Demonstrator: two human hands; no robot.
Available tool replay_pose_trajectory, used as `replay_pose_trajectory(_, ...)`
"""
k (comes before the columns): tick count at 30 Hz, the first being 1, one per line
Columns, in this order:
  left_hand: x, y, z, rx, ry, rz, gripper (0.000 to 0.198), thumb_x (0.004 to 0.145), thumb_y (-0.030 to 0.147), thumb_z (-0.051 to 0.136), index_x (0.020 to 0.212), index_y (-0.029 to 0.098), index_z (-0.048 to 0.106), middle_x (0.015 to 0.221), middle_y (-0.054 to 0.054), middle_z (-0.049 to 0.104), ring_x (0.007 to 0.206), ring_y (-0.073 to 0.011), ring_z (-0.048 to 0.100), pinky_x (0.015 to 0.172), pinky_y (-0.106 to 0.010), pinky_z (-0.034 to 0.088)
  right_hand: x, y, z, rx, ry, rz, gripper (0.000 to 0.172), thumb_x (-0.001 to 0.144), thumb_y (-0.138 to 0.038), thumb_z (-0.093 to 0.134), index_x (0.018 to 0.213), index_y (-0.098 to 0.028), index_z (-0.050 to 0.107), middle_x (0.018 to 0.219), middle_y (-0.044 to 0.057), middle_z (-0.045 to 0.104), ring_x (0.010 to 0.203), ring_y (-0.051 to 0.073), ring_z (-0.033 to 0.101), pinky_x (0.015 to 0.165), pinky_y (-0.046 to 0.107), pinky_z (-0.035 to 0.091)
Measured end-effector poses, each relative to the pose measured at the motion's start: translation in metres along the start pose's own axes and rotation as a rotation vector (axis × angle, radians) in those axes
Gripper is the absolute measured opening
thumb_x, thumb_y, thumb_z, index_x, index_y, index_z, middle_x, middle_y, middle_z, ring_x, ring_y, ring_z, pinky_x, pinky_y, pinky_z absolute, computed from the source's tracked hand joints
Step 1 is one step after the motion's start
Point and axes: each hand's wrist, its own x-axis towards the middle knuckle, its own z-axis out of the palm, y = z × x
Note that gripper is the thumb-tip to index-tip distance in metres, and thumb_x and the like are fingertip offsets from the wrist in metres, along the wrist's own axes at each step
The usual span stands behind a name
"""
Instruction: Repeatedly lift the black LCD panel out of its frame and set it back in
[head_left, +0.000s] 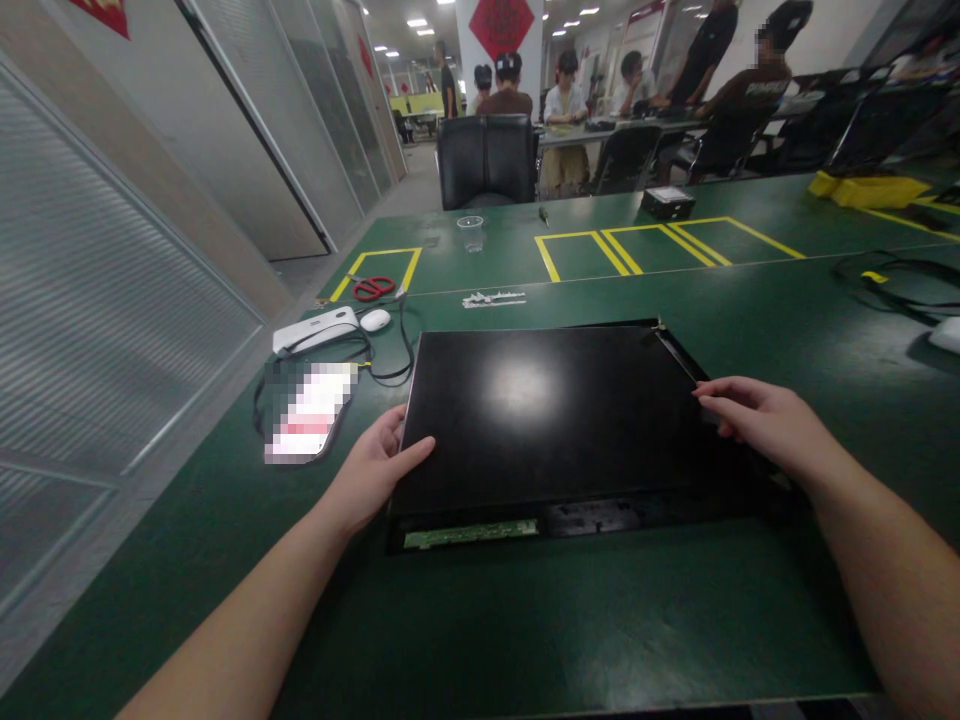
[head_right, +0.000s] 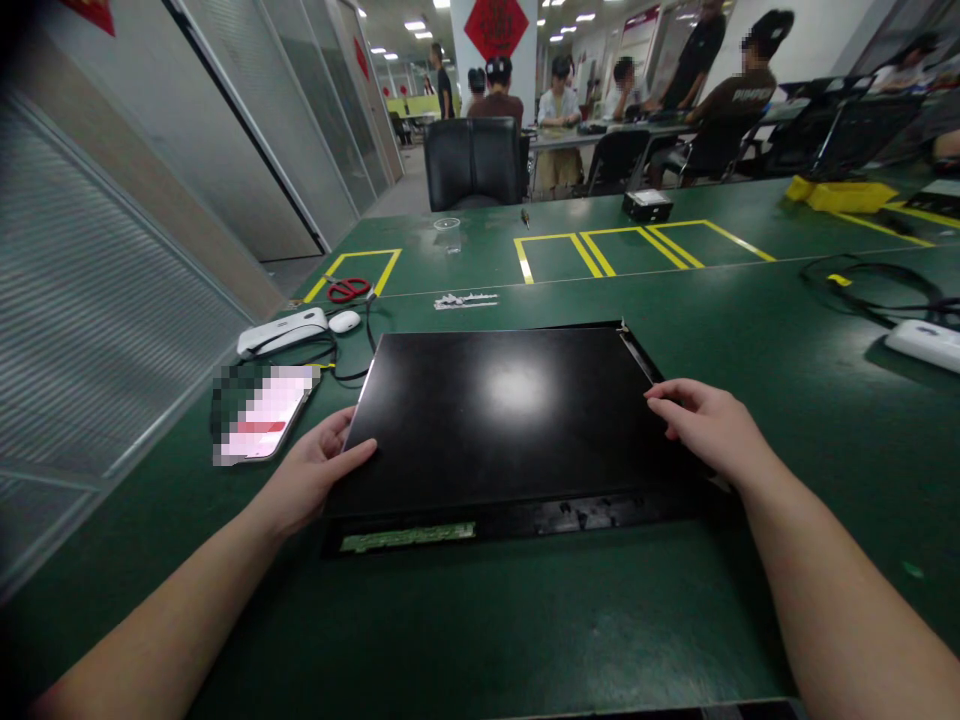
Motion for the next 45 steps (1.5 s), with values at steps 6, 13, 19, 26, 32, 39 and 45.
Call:
replay_pose_trajectory(6, 0.002, -0.002, -0.004, -0.03, -0.026, 0.013, 0.084, 0.066, 0.035, 0.102, 0.138, 0.016, 0.062, 0.112, -0.013, 0.083, 0.1, -0.0339, 0.081, 0.083, -0.039, 0.068, -0.001, -0.004, -0.003, 0.002, -0.037, 0.04, 0.045, 0.071, -0.057, 0.072, 0.101, -0.024, 0.077, 0.072, 0.003, 0.071, 0.058, 0.018, 0.062, 0.057, 0.032, 0.046)
replay_pose_trajectory(13, 0.004, -0.005, -0.007, -0.05, -0.053, 0.013, 0.084, 0.07, 0.033, 0.1, 0.143, 0.017, 0.061, 0.115, -0.013, 0.083, 0.1, -0.0329, 0.081, 0.081, -0.037, 0.068, -0.006, -0.012, -0.004, 0.013, -0.02, 0.06, 0.043, 0.07, -0.054, 0.071, 0.099, -0.023, 0.077, 0.065, 0.002, 0.067, 0.058, 0.018, 0.06, 0.057, 0.032, 0.045)
replay_pose_trajectory(19, 0.003, -0.005, -0.009, -0.083, -0.065, -0.008, 0.071, 0.074, 0.033, 0.097, 0.136, 0.018, 0.067, 0.121, -0.013, 0.082, 0.107, -0.0347, 0.08, 0.084, -0.037, 0.068, -0.005, -0.009, -0.006, -0.006, -0.011, 0.057, 0.043, 0.071, -0.053, 0.071, 0.101, -0.023, 0.078, 0.068, 0.003, 0.069, 0.059, 0.019, 0.062, 0.057, 0.032, 0.046)
replay_pose_trajectory(26, 0.003, 0.0, -0.007, -0.151, -0.045, -0.045, 0.072, 0.071, 0.028, 0.097, 0.137, 0.018, 0.069, 0.118, -0.013, 0.083, 0.105, -0.0343, 0.081, 0.073, -0.031, 0.068, -0.007, -0.013, -0.005, -0.006, -0.006, 0.066, 0.044, 0.07, -0.053, 0.07, 0.1, -0.023, 0.077, 0.066, 0.001, 0.066, 0.06, 0.019, 0.062, 0.061, 0.034, 0.047)
replay_pose_trajectory(32, 0.006, 0.004, -0.007, -0.19, 0.029, -0.098, 0.059, 0.072, 0.015, 0.086, 0.129, 0.011, 0.073, 0.111, -0.014, 0.084, 0.098, -0.0344, 0.082, 0.066, -0.032, 0.067, -0.007, -0.014, -0.007, 0.018, -0.02, 0.058, 0.047, 0.065, -0.056, 0.072, 0.099, -0.024, 0.077, 0.064, 0.001, 0.065, 0.056, 0.019, 0.061, 0.057, 0.034, 0.047)
replay_pose_trajectory(39, 0.003, 0.005, -0.007, -0.227, 0.012, -0.106, 0.065, 0.071, 0.014, 0.088, 0.134, 0.015, 0.069, 0.112, -0.012, 0.084, 0.098, -0.0331, 0.082, 0.075, -0.035, 0.069, -0.006, -0.013, -0.006, 0.01, 0.021, 0.061, 0.047, 0.065, -0.056, 0.069, 0.099, -0.024, 0.077, 0.071, 0.002, 0.07, 0.058, 0.019, 0.062, 0.061, 0.035, 0.047)
replay_pose_trajectory(45, -0.002, 0.005, -0.005, -0.201, -0.071, -0.098, 0.078, 0.071, 0.024, 0.095, 0.142, 0.018, 0.063, 0.117, -0.011, 0.083, 0.1, -0.0329, 0.082, 0.068, -0.031, 0.068, -0.004, -0.011, -0.007, -0.04, 0.023, 0.05, 0.047, 0.067, -0.058, 0.068, 0.098, -0.024, 0.077, 0.068, 0.002, 0.069, 0.057, 0.02, 0.062, 0.061, 0.035, 0.046)
